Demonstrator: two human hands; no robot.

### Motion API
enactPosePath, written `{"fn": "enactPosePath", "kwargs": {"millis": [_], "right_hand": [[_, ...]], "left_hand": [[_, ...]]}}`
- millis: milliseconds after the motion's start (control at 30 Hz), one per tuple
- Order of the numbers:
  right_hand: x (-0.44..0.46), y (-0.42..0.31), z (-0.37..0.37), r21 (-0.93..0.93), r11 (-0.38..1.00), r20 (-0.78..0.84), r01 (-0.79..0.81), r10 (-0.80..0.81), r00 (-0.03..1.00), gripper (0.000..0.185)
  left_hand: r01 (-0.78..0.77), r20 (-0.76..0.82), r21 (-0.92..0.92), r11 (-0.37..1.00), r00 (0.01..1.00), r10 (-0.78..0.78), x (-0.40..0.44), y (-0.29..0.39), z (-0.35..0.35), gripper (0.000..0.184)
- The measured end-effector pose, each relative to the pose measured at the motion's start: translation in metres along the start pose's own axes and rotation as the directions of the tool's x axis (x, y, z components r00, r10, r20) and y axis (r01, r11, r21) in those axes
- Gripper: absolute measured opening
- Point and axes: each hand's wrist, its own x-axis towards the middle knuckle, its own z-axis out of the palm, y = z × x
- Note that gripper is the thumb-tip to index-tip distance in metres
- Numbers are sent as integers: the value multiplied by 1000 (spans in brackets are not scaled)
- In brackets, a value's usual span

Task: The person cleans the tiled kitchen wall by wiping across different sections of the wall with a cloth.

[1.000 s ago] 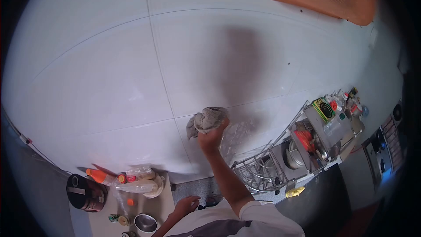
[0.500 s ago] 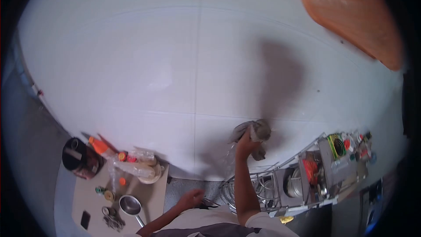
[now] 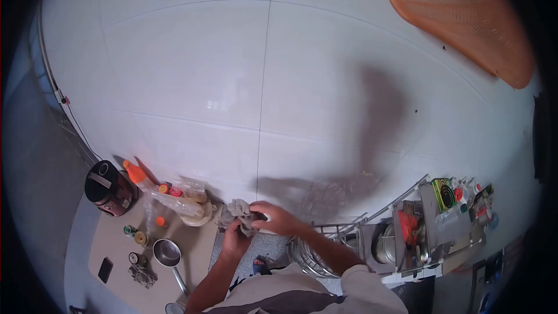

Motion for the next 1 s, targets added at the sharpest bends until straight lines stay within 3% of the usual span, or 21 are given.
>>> {"fn": "enactPosePath", "kwargs": {"millis": [33, 67, 100, 133, 167, 200, 233, 267, 300, 400, 500, 600, 667, 767, 833, 900, 933, 1000], "right_hand": [[-7, -6, -19, -75, 988, 44, 133, -130, 991, 32], [-14, -16, -50, -191, 978, -28, 87, -94, 995, 34], [-19, -17, -79, -143, 989, -178, 36, -61, 982, 31], [-25, -32, -115, -218, 970, -351, 103, -177, 920, 29], [-26, -17, -150, -163, 984, -567, 73, -154, 809, 29], [-25, -39, -186, -388, 920, -720, -49, -270, 639, 29], [-28, -26, -232, -501, 865, -760, -31, -423, 493, 31], [-33, -37, -271, -638, 763, -734, -108, -559, 386, 31], [-40, -46, -308, -724, 622, -690, -300, -654, 309, 30], [-48, -70, -384, -749, 476, -586, -460, -801, 126, 33], [-47, -88, -410, -673, 472, -556, -570, -831, -32, 38], [-41, -82, -417, -655, 420, -497, -628, -866, -60, 40], [-45, -83, -419, -679, 420, -506, -602, -862, -31, 41], [-45, -78, -422, -701, 410, -501, -584, -866, -6, 41], [-47, -78, -425, -698, 385, -484, -604, -875, 2, 41], [-46, -78, -422, -718, 347, -433, -604, -901, -3, 41], [-46, -82, -419, -699, 383, -487, -604, -873, 10, 41], [-47, -83, -417, -694, 385, -488, -609, -873, 5, 41]], "left_hand": [[5, -4, -1, 1000, 1000, -5, -5, 0, -1, 39], [-15, 45, 2, 1000, 999, 14, -11, -1, -3, 37], [-38, 92, -2, 999, 995, 38, -17, -3, -6, 35], [-84, 102, 7, 996, 991, 82, -18, -8, -13, 34], [-94, 90, -10, 996, 991, 94, -24, -13, -14, 34], [-141, 37, 31, 989, 989, 140, -29, -15, -13, 34], [-184, -14, 79, 980, 983, 185, -34, -16, -11, 34], [-194, -25, 76, 978, 980, 197, -39, -17, -7, 34], [-248, -38, 94, 964, 967, 252, -43, -19, 2, 35], [-326, -54, 138, 935, 940, 336, -47, -17, 25, 37], [-383, -90, 173, 907, 911, 402, -39, -13, 47, 38], [-482, -153, 258, 837, 835, 528, -18, 1, 76, 35], [-615, -80, 468, 635, 686, 723, 11, 10, 84, 33], [-764, 84, 585, 273, 392, 916, 53, 37, 130, 27], [-741, 223, 667, 73, 292, 930, 73, 51, 159, 19], [-730, 216, 670, 138, 369, 904, 92, 42, 181, 22], [-729, 221, 669, 145, 381, 898, 104, 31, 182, 22], [-643, 308, 751, -153, 136, 941, 134, 7, 180, 30]]}}
